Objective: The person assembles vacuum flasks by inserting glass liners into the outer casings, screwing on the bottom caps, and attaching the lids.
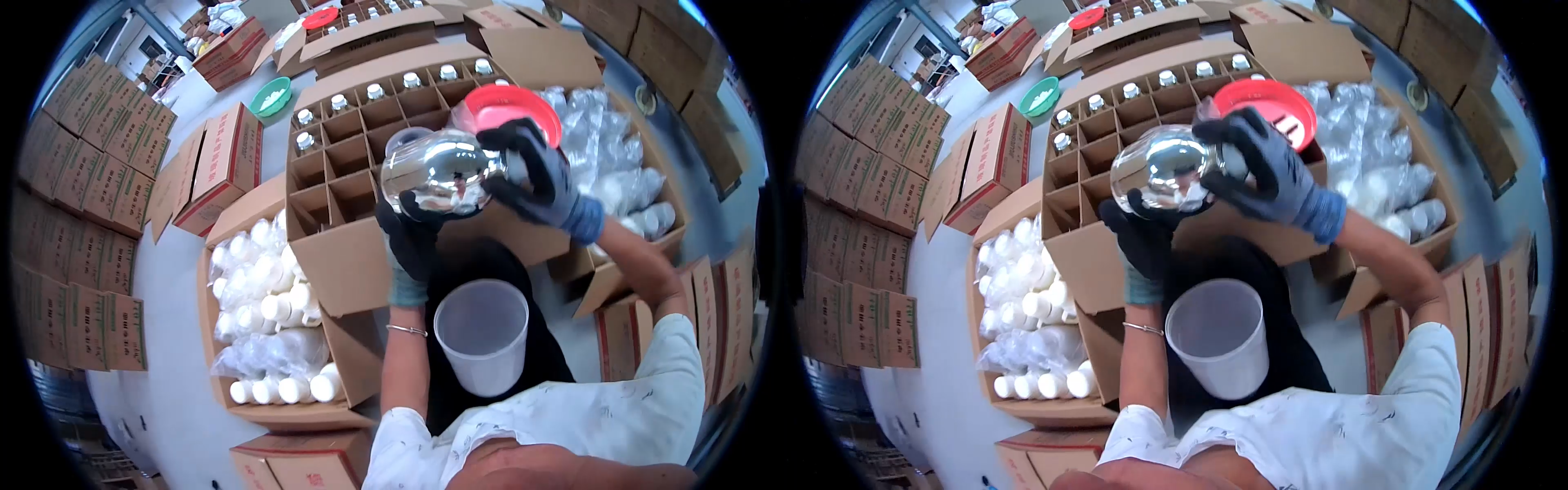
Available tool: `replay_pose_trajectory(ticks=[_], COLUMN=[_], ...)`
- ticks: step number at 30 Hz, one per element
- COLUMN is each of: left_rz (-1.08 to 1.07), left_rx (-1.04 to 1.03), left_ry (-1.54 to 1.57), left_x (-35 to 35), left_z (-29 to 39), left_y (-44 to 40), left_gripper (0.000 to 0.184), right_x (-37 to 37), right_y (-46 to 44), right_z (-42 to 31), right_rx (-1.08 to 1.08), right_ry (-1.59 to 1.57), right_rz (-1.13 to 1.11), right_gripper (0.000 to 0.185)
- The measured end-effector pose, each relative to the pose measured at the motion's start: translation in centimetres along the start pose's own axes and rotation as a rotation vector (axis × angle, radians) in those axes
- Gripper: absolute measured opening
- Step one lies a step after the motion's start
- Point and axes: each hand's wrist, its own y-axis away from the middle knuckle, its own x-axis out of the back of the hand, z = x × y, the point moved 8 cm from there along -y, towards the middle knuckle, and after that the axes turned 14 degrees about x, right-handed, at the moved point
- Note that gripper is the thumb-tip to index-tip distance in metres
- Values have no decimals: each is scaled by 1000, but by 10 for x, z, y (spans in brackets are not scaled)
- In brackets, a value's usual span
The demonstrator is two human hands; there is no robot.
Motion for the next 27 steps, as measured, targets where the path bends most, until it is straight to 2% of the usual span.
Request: replay_pose_trajectory(ticks=[1, 2, 4, 5, 6, 7, 8, 9, 10, 12, 14, 15, 16, 18, 21, 22, 24, 27], left_rz=[150, 143, 227, 202, 117, 84, -6, -49, -68, -85, 29, 155, 256, 441, 533, 521, 456, 367], left_rx=[-171, -321, -683, -261, -49, 156, 168, 114, 108, 198, 256, 241, 311, 469, 557, 598, 659, 693], left_ry=[-570, -796, -1219, -854, -619, -377, -277, -550, -683, -688, -676, -900, -874, -275, -435, -520, -648, -740], left_x=[13, -1, -27, -14, -21, -27, -41, -51, -62, -52, -38, -33, -25, 30, 58, 68, 86, 99], left_z=[2, 21, 54, 64, 69, 72, 80, 85, 84, 66, 52, 49, 45, -10, -37, -40, -37, -35], left_y=[13, 25, 57, 44, 41, 42, 47, 54, 67, 95, 142, 167, 191, 269, 327, 336, 331, 312], left_gripper=[83, 81, 79, 71, 65, 59, 55, 58, 62, 78, 80, 74, 66, 56, 55, 55, 55, 56], right_x=[-3, -9, -19, -22, -29, -30, -33, -32, -29, -24, -20, -17, -18, -28, -34, -35, -52, -52], right_y=[19, 40, 65, 71, 82, 94, 108, 123, 140, 175, 216, 234, 251, 283, 265, 246, 224, 169], right_z=[-17, -28, -53, -61, -63, -65, -68, -68, -68, -74, -99, -117, -137, -174, -189, -180, -164, -171], right_rx=[20, 44, 29, -14, -99, -161, -228, -204, -386, -557, -483, -443, -447, -590, -658, -662, -521, 25], right_ry=[4, 54, -36, -179, -424, -517, -614, -535, -666, -645, -514, -449, -466, -549, -538, -619, -649, -389], right_rz=[41, 84, 61, 0, -76, -91, -106, -113, 33, -7, -93, -129, -194, -251, -204, -117, -251, -347], right_gripper=[55, 59, 59, 58, 52, 48, 44, 44, 46, 54, 61, 64, 76, 85, 91, 91, 86, 74])
